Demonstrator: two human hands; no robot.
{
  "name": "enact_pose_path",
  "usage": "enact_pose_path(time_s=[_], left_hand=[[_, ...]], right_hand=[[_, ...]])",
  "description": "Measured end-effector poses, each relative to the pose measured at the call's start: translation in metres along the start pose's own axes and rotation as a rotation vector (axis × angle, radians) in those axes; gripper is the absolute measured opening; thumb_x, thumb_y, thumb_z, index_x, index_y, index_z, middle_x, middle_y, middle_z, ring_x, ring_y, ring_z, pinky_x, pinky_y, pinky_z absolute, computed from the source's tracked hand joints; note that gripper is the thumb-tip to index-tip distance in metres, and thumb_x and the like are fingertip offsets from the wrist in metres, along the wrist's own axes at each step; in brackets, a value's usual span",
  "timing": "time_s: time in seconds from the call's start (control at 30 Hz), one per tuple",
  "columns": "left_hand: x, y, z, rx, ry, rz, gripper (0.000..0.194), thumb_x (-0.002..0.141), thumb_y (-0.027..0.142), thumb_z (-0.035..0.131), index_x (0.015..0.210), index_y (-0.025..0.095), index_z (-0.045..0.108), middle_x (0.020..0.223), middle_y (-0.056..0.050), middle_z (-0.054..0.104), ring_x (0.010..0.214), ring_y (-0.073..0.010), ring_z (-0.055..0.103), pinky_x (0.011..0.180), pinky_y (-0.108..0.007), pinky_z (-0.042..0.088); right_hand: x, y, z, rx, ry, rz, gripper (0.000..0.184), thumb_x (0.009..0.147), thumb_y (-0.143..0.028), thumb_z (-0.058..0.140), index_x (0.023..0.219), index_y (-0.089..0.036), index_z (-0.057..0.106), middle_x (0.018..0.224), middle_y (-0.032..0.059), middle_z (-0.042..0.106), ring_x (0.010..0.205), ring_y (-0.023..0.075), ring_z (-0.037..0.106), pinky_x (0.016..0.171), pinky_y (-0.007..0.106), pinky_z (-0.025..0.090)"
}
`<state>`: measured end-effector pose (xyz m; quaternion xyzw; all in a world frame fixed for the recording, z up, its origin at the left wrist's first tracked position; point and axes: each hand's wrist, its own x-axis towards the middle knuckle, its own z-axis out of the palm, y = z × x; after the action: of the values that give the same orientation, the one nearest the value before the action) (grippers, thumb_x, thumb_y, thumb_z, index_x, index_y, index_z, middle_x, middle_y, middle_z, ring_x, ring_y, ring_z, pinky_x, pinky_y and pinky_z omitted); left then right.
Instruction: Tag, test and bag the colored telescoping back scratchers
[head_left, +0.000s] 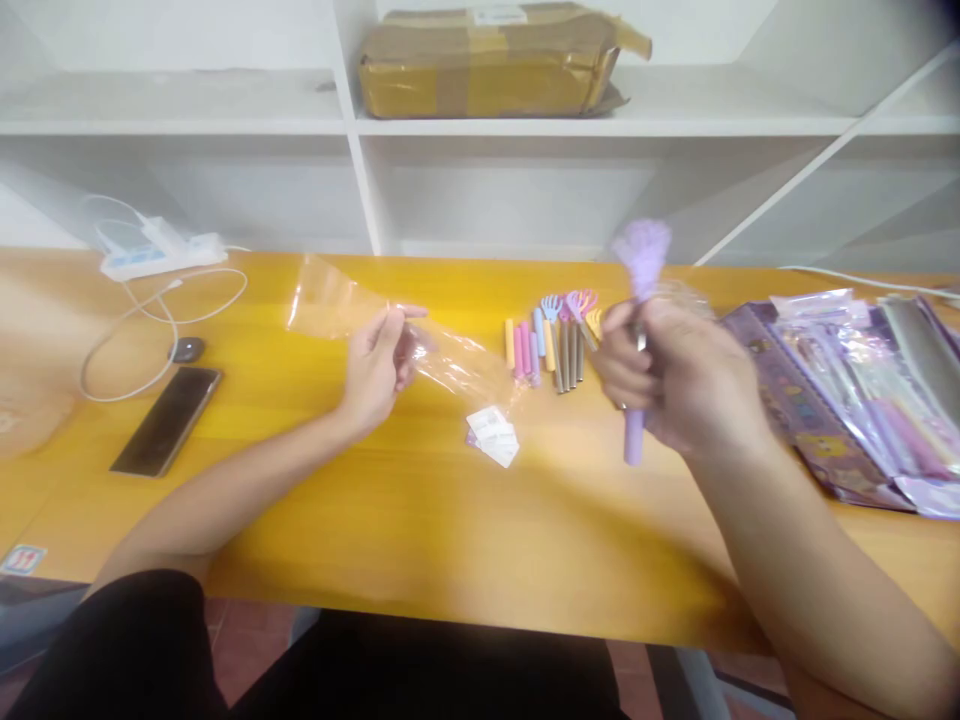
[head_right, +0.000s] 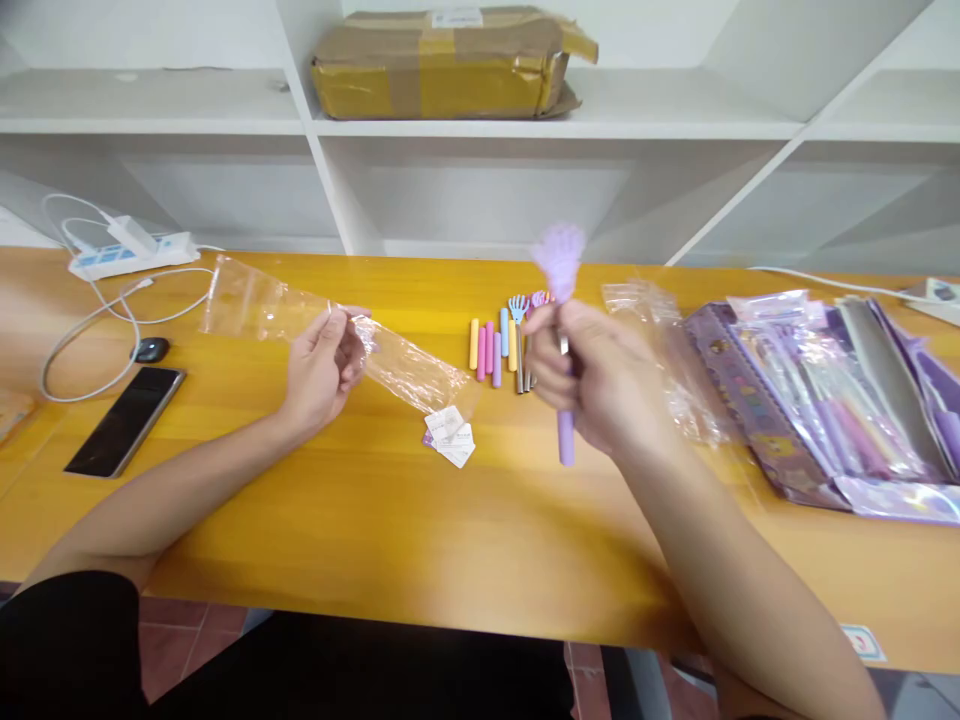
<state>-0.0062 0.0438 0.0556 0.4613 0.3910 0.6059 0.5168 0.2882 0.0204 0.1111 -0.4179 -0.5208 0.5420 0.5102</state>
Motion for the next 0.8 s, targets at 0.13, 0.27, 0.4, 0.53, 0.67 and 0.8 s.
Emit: enact_pose_path(time_s=[0.13, 0.27, 0.4, 0.53, 0.67, 0.8], left_hand=[[0.008, 0.009, -0.004, 0.029, 0.035, 0.053, 0.031, 0.100, 0.054, 0.068, 0.105, 0.024, 0.074, 0.078, 0.001, 0.067, 0.045, -0.0041, 0.037, 0.037, -0.018, 0.023], [0.000, 0.006, -0.001, 0.025, -0.039, 0.003, 0.036, 0.096, 0.056, 0.073, 0.112, 0.024, 0.074, 0.084, 0.000, 0.070, 0.047, -0.0037, 0.040, 0.038, -0.017, 0.029], [-0.022, -0.011, 0.010, 0.095, -0.312, -0.148, 0.044, 0.081, 0.049, 0.089, 0.112, 0.021, 0.076, 0.100, -0.005, 0.076, 0.068, -0.0100, 0.063, 0.055, -0.020, 0.052], [-0.034, -0.025, 0.013, 0.113, -0.355, -0.197, 0.030, 0.087, 0.044, 0.084, 0.102, 0.019, 0.077, 0.103, -0.007, 0.077, 0.086, -0.0173, 0.072, 0.068, -0.026, 0.060], [-0.026, -0.027, 0.008, 0.042, -0.182, -0.178, 0.029, 0.088, 0.042, 0.084, 0.100, 0.018, 0.075, 0.102, -0.006, 0.076, 0.096, -0.0183, 0.073, 0.079, -0.031, 0.065], [-0.022, -0.020, 0.008, -0.036, -0.159, -0.171, 0.030, 0.085, 0.042, 0.087, 0.099, 0.017, 0.076, 0.103, -0.007, 0.077, 0.097, -0.0203, 0.075, 0.090, -0.039, 0.066]], right_hand=[[-0.015, 0.014, 0.024, -0.266, -0.176, 0.140, 0.050, 0.092, -0.066, 0.072, 0.117, -0.023, 0.066, 0.064, -0.0069, 0.037, 0.048, 0.0089, 0.029, 0.040, 0.025, 0.020], [-0.017, 0.032, 0.041, -0.408, -0.201, 0.208, 0.041, 0.090, -0.060, 0.074, 0.097, -0.021, 0.065, 0.057, -0.0075, 0.041, 0.043, 0.0094, 0.037, 0.036, 0.025, 0.025], [-0.017, 0.044, 0.052, -0.308, -0.248, 0.188, 0.041, 0.094, -0.063, 0.068, 0.093, -0.022, 0.064, 0.060, -0.0052, 0.048, 0.046, 0.0109, 0.041, 0.037, 0.026, 0.029], [-0.020, 0.044, 0.051, -0.320, -0.216, 0.111, 0.049, 0.101, -0.071, 0.055, 0.086, -0.024, 0.056, 0.060, -0.0048, 0.042, 0.051, 0.0117, 0.038, 0.045, 0.028, 0.029], [-0.020, 0.038, 0.037, -0.556, -0.225, -0.028, 0.064, 0.108, -0.074, 0.030, 0.069, -0.024, 0.038, 0.061, -0.0027, 0.034, 0.055, 0.0120, 0.032, 0.052, 0.030, 0.026], [-0.018, 0.030, 0.029, -0.786, -0.351, -0.046, 0.065, 0.108, -0.074, 0.031, 0.068, -0.023, 0.038, 0.061, -0.0019, 0.039, 0.055, 0.0125, 0.036, 0.056, 0.031, 0.029]])
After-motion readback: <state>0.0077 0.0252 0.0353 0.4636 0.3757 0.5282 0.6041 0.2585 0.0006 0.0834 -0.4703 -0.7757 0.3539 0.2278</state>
